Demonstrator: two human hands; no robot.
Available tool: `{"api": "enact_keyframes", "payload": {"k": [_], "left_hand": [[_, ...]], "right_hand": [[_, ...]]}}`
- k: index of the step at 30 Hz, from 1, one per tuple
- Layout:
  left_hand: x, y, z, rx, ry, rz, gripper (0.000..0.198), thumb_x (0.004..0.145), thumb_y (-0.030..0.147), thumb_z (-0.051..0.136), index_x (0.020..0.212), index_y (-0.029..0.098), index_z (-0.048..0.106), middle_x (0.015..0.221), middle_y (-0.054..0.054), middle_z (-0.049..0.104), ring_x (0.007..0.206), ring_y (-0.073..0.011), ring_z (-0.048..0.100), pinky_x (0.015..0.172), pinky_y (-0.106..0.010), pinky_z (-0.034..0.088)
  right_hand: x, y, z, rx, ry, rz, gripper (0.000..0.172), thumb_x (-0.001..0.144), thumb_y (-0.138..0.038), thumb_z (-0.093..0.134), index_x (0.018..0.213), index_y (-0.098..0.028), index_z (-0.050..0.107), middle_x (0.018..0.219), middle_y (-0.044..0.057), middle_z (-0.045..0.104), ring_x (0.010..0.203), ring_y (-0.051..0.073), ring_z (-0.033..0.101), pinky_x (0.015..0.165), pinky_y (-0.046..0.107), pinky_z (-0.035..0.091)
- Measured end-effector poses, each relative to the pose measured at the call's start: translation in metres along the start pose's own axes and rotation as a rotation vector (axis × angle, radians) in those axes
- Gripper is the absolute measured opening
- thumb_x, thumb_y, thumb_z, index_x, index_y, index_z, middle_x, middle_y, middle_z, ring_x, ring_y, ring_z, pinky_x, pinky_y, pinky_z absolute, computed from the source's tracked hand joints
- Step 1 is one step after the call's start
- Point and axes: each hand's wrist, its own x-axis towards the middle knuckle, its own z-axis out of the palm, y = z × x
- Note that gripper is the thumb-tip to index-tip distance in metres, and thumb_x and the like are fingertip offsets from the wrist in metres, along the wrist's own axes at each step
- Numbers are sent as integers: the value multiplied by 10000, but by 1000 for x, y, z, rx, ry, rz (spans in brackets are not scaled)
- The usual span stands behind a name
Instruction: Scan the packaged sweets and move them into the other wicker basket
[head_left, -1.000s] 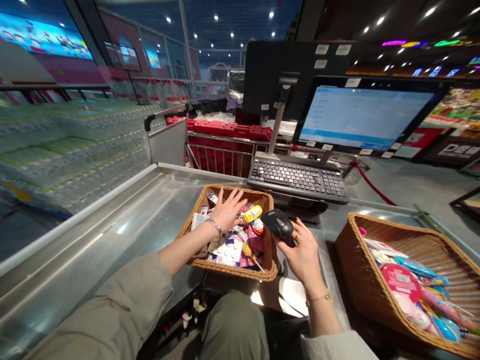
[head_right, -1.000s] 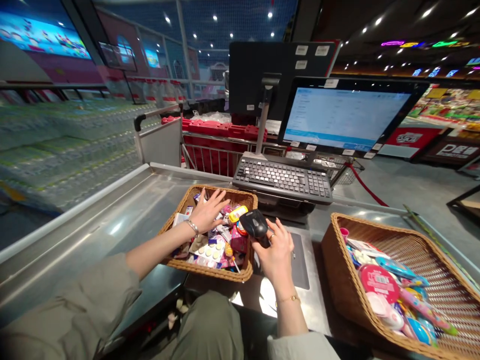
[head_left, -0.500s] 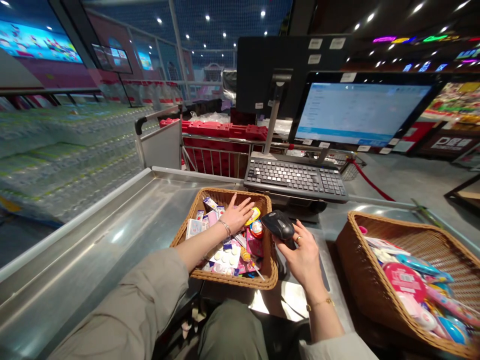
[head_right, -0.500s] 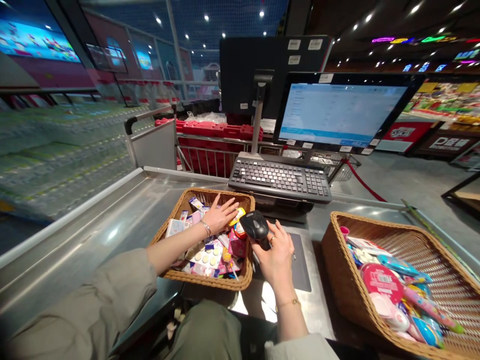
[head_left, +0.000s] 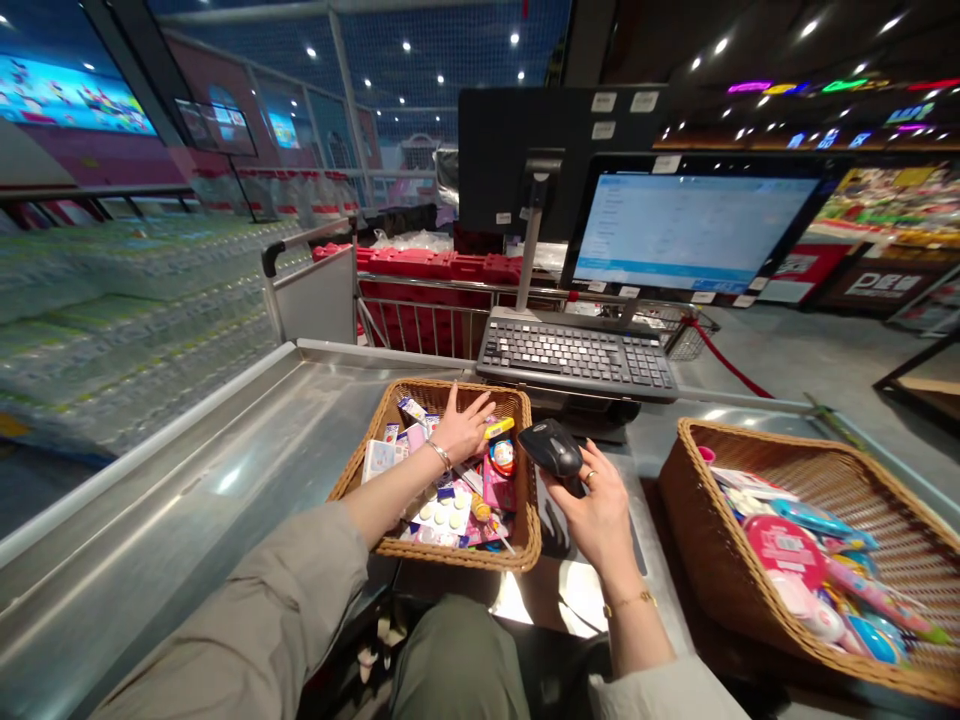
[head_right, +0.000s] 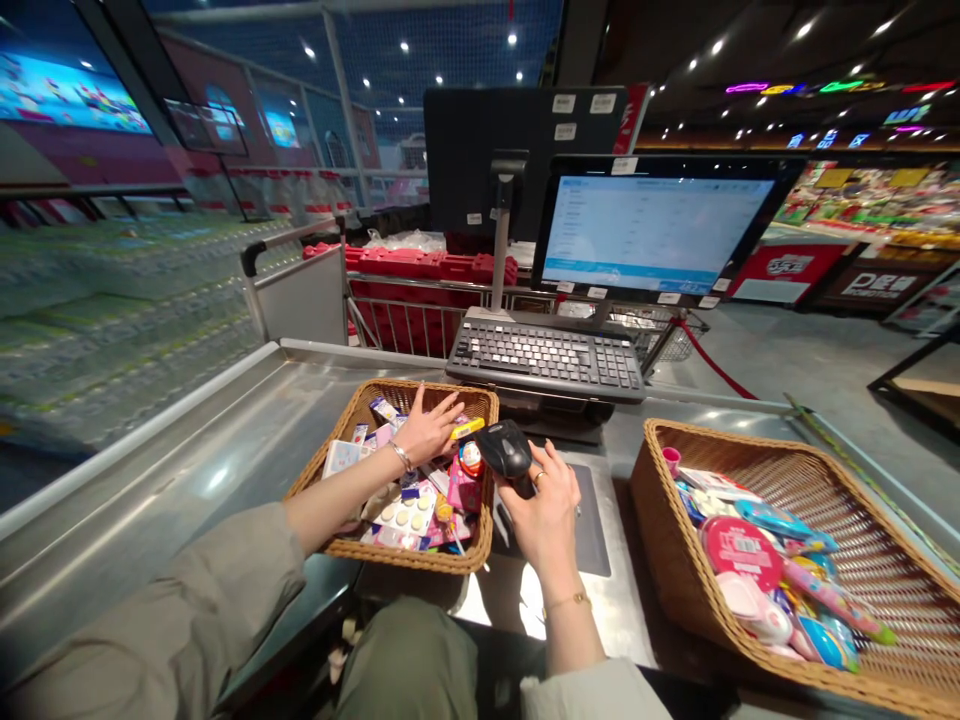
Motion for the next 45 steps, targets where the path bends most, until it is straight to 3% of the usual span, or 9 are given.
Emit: {"api": "enact_keyframes", "payload": {"k": [7,14,19,23,30,45], "left_hand": [[-18,-1,-30,-59,-30,-85,163,914,245,559,993,225,699,1444,-93,534,1431,-301,359,1081,-784,-32],[-48,-5,-63,-138,-81,-52,175,899,272,595,1036,233,695,1441,-74,541,1437,-314,342,1099,-765,-21],[-81,-4,-71,-175,-98,-62,184,903,271,578,1040,267,702,1466,-61,512,1445,-311,322,1112,-738,-34],[-93,-3,-71,-165,-139,-92,144,878,279,606,964,263,720,1438,-53,545,1443,-323,324,1114,-736,-29],[-90,-3,-71,-117,-151,-223,130,857,253,621,937,259,724,1432,-43,550,1425,-331,358,1103,-763,21],[-57,12,-98,-145,157,-247,301,909,236,525,1178,269,655,1493,-57,470,1465,-317,277,1110,-754,155]], "right_hand": [[-2,0,-3,15,-11,1,300,753,-429,658,967,-237,742,1165,95,697,1293,315,506,1090,550,356],[-4,1,-8,39,6,-10,310,760,-456,658,960,-235,743,1163,96,698,1290,310,507,1091,542,354],[-6,1,-10,38,7,-18,321,764,-461,662,981,-237,740,1162,89,700,1294,313,506,1091,542,356],[-8,-2,-11,38,5,-49,317,784,-464,650,985,-236,740,1167,94,699,1299,312,503,1094,541,353],[-10,-6,-13,39,4,-62,323,787,-476,649,991,-239,733,1170,83,698,1301,310,505,1094,543,357],[-14,-17,-28,59,13,-109,269,792,-434,660,984,-255,719,1211,83,677,1322,318,485,1082,563,367]]}}
